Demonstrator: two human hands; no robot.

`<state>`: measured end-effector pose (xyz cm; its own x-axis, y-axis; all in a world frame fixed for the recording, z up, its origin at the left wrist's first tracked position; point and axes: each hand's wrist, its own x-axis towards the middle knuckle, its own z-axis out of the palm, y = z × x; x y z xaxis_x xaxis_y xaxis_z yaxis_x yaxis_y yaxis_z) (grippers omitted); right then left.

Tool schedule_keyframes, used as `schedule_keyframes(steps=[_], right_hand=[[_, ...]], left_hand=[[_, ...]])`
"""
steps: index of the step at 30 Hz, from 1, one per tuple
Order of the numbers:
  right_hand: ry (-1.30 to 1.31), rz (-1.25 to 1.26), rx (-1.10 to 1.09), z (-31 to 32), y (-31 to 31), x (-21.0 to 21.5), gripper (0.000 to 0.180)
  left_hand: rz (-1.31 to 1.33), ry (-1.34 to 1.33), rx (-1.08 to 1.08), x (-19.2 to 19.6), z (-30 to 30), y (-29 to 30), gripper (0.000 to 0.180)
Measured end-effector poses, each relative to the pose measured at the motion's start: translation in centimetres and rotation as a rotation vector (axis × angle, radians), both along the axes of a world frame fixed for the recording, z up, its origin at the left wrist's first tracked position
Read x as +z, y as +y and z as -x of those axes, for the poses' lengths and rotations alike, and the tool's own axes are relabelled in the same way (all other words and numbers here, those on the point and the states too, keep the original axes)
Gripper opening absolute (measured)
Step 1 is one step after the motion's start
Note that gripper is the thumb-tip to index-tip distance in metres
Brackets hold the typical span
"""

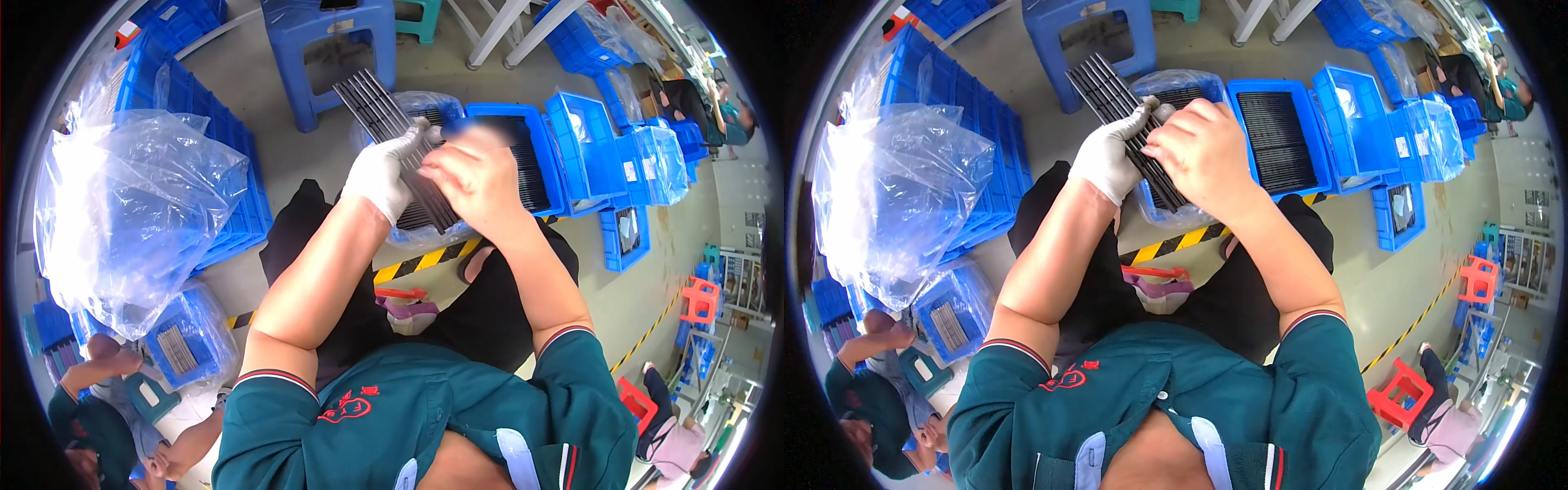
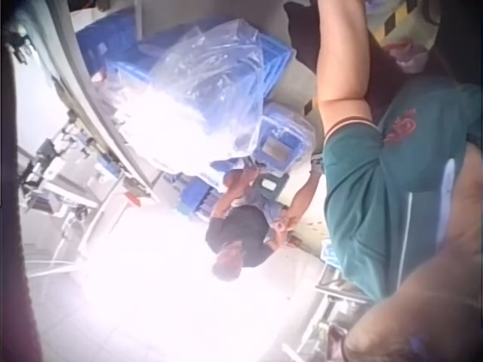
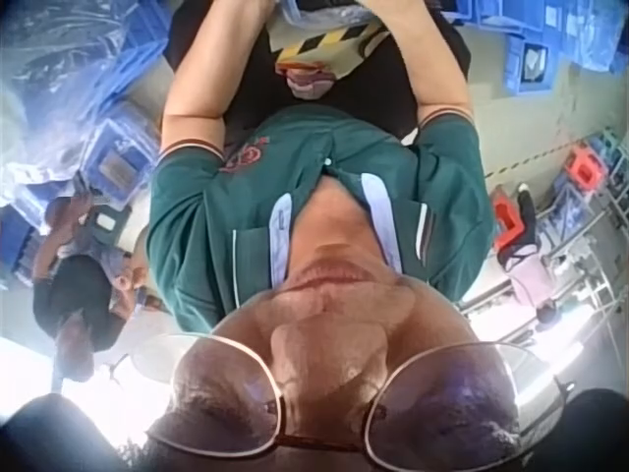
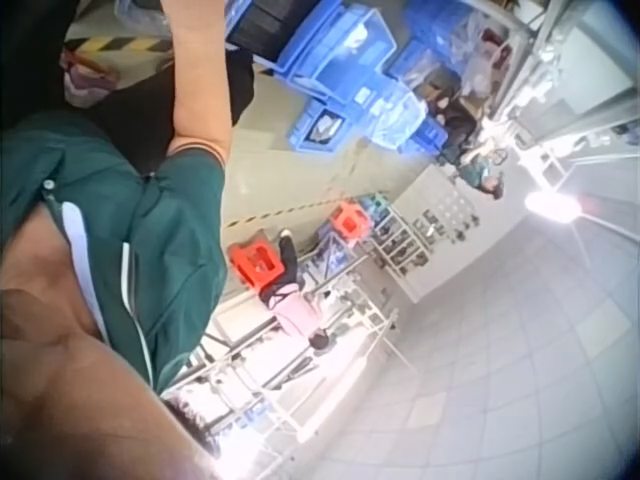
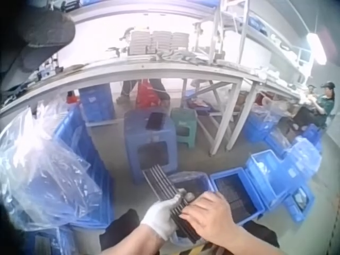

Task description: Inspecting, wiping, and sorting thin black metal rods into plastic bins.

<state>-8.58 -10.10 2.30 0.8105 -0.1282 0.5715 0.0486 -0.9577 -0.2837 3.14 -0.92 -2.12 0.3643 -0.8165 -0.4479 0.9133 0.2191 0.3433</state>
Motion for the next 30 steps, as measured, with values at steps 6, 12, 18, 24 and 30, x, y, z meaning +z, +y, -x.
schedule_keyframes(steps=[6,12,18,24,30], right_hand=[[0.057,0.008,-0.032,-0.2,0.0,-1.0,0.012],[-0.031,-0.165,-0.066,0.0,0.0,-0.3,0.012],[-0.163,-0.128,-0.064,0.3,0.9,0.9,0.012],[-0.061,-0.470,-0.090,0.1,0.3,-0.1,0.009],[-0.060,-0.410,-0.077,-0.2,-0.1,-0.6,0.012]], left_hand=[[0.000,0.018,-0.011,0.3,0.4,-0.1,0.019],[0.044,0.033,-0.015,1.2,0.4,-0.1,0.020],[0.014,-0.081,-0.008,1.5,0.3,0.1,0.020],[0.053,0.036,0.010,1.2,0.2,-0.1,0.021],[0.071,0.061,-0.002,1.4,0.2,-0.1,0.021]])
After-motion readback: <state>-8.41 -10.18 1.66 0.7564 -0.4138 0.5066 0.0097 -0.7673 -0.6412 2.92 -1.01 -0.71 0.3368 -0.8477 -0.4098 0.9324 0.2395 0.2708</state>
